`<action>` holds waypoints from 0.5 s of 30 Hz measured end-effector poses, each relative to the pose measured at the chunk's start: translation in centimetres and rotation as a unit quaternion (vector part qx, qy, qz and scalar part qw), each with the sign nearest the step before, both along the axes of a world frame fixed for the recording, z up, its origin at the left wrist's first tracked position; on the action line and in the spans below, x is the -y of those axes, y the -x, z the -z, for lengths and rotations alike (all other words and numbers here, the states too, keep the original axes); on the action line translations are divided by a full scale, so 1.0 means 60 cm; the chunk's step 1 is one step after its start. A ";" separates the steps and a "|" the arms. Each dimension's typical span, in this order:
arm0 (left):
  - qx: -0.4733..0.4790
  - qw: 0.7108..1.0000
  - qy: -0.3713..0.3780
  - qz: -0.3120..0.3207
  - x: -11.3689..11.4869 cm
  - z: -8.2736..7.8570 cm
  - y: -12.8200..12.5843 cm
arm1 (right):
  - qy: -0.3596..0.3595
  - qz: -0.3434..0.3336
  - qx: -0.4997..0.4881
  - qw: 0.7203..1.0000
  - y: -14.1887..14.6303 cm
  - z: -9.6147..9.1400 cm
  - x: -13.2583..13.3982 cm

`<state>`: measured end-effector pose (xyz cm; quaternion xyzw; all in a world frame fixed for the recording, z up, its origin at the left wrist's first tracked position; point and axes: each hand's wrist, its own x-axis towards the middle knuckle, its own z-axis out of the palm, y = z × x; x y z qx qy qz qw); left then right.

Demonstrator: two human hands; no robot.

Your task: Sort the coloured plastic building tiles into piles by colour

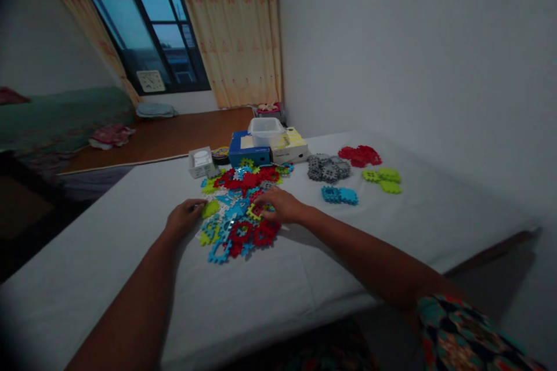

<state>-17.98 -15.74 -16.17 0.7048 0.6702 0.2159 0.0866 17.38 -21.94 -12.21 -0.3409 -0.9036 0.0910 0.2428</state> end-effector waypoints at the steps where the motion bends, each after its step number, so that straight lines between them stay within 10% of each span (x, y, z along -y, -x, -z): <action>1: -0.006 1.000 -0.001 0.000 -0.002 0.000 0.002 | 0.002 0.001 -0.006 1.000 -0.007 0.002 0.000; 15: -0.019 1.000 0.009 0.010 -0.001 -0.011 0.005 | -0.010 0.053 -0.035 0.998 0.029 0.049 0.018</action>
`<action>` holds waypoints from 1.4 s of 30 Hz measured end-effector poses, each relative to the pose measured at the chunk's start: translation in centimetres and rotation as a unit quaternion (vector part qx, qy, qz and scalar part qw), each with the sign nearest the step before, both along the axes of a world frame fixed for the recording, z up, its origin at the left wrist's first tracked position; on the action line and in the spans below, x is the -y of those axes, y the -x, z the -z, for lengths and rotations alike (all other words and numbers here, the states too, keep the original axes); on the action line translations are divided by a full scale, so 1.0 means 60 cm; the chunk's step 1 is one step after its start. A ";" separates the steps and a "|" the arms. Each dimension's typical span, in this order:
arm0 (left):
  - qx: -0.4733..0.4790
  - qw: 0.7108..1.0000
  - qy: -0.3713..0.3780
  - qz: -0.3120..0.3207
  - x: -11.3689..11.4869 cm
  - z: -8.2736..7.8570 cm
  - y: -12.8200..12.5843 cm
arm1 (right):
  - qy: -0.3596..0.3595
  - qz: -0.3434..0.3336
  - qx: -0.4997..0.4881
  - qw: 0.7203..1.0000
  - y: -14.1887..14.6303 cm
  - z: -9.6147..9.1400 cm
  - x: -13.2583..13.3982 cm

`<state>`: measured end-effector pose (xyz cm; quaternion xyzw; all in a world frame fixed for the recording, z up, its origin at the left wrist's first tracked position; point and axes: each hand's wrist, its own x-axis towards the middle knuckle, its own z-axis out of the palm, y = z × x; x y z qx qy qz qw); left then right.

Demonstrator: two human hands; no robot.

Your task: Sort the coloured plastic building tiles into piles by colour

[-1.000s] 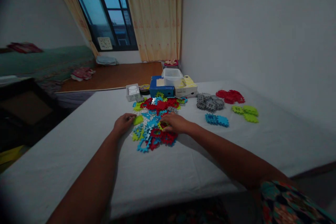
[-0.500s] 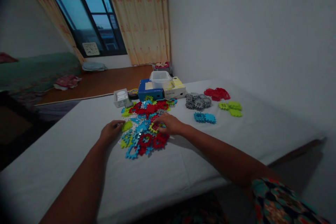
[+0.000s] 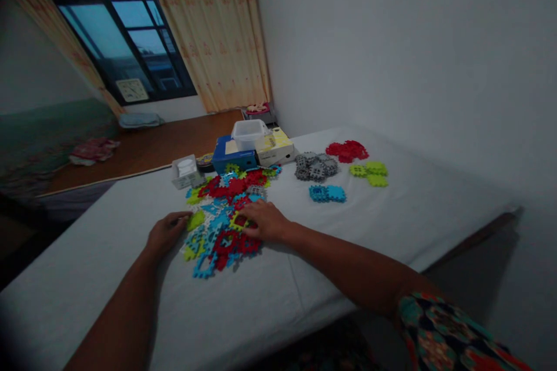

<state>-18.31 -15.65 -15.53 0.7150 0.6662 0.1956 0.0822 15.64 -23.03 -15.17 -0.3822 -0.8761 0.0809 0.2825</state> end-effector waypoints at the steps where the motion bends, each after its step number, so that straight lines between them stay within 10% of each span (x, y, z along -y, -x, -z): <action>1: -0.002 1.000 0.001 0.000 0.000 0.000 0.000 | 0.003 0.014 -0.011 1.000 -0.001 0.004 0.000; 11: 0.001 1.000 0.018 -0.012 0.002 -0.007 -0.003 | -0.054 0.080 -0.112 0.989 -0.070 -0.034 -0.003; 17: -0.005 1.000 0.019 -0.020 -0.004 -0.005 0.000 | 0.004 0.274 -0.085 0.958 -0.302 -0.049 0.010; 25: -0.015 0.999 0.017 -0.029 -0.014 0.001 0.003 | 0.097 0.587 0.028 0.803 -0.568 0.008 0.080; 33: -0.028 0.999 0.009 -0.021 -0.013 0.004 0.005 | 0.022 0.598 0.078 0.798 -0.530 0.020 0.079; 42: -0.012 1.000 0.005 -0.017 -0.010 0.004 0.000 | 0.046 0.332 -0.009 0.942 -0.425 -0.032 0.043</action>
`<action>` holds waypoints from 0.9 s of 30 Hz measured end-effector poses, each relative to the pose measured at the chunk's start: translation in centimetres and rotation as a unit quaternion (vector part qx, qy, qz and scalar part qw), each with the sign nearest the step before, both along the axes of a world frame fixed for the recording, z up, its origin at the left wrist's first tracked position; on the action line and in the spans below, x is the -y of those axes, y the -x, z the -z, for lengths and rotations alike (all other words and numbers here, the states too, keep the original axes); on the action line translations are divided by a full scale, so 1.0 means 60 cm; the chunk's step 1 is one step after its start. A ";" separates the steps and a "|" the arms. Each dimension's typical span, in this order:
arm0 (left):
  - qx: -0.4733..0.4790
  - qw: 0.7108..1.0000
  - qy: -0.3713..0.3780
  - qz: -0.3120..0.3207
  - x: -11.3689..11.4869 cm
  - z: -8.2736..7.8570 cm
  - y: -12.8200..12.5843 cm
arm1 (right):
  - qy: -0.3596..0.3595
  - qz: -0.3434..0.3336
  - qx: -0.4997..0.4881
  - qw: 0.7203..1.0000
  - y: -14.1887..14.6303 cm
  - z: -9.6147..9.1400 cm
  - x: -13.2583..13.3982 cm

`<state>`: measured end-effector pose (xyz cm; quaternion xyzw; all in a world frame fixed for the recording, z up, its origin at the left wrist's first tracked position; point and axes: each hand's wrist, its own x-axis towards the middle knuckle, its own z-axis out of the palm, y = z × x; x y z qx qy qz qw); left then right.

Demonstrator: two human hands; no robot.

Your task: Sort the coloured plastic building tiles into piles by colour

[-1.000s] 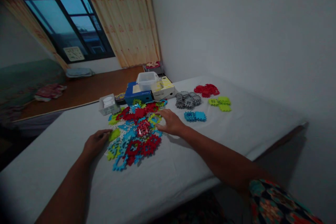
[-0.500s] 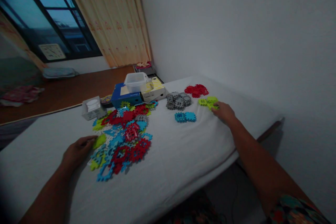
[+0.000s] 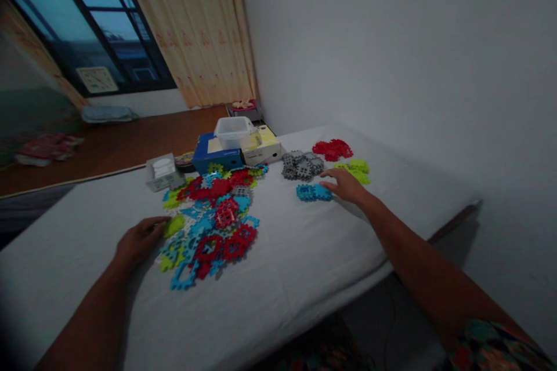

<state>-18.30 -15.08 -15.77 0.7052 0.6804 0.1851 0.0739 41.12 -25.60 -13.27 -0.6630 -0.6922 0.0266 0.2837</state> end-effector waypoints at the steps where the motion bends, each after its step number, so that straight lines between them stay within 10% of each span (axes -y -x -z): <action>1: -0.001 1.000 0.000 0.000 0.001 -0.001 -0.002 | 0.001 -0.019 -0.002 1.000 0.017 -0.005 -0.003; 11: 0.007 1.000 -0.008 0.008 0.012 0.003 -0.006 | 0.028 -0.299 0.034 0.953 0.278 -0.014 -0.032; 19: 0.027 1.000 -0.002 0.001 0.011 0.007 -0.007 | 0.066 -0.203 0.048 0.976 0.371 0.019 -0.112; 27: 0.028 1.000 0.006 0.002 0.014 0.002 -0.009 | -0.030 -0.186 0.015 0.982 0.364 0.061 -0.107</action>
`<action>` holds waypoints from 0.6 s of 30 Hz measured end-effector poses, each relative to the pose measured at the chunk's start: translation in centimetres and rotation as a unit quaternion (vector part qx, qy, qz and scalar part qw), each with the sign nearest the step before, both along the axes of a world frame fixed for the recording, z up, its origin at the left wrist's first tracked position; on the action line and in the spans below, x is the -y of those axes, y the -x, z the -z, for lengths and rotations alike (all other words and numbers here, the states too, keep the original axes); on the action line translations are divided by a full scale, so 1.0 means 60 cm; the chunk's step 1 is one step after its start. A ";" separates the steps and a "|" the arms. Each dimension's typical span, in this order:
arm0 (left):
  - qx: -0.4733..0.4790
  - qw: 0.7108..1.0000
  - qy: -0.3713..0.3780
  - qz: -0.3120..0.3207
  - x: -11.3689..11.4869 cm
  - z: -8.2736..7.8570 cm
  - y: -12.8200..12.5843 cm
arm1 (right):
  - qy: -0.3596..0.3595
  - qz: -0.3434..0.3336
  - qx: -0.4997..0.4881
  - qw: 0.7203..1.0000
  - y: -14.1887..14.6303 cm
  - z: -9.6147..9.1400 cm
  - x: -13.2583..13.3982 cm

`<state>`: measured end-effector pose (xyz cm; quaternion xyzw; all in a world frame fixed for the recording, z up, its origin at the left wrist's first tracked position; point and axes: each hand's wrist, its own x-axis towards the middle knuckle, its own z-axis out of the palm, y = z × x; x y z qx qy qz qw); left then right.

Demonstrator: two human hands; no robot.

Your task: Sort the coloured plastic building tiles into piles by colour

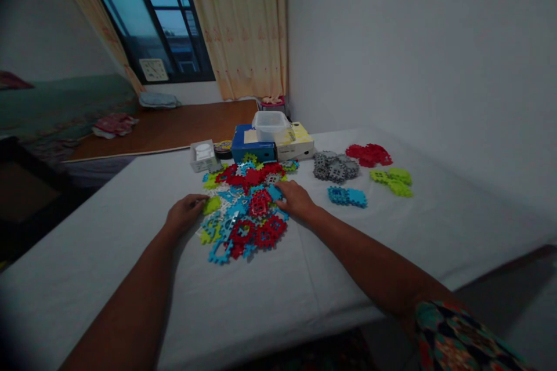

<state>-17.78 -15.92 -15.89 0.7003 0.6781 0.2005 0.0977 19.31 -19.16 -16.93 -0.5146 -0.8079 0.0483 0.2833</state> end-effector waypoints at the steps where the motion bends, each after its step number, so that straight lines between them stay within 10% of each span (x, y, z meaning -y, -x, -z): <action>1: -0.003 1.000 -0.001 0.000 0.000 0.000 0.000 | -0.005 -0.006 -0.010 1.000 -0.004 -0.002 0.000; 11: -0.016 1.000 -0.010 0.011 -0.003 -0.005 0.005 | 0.047 -0.013 -0.194 0.980 -0.050 -0.057 0.013; 18: -0.031 0.999 0.007 -0.005 -0.016 -0.005 0.012 | 0.036 0.095 -0.281 0.954 -0.199 -0.073 0.071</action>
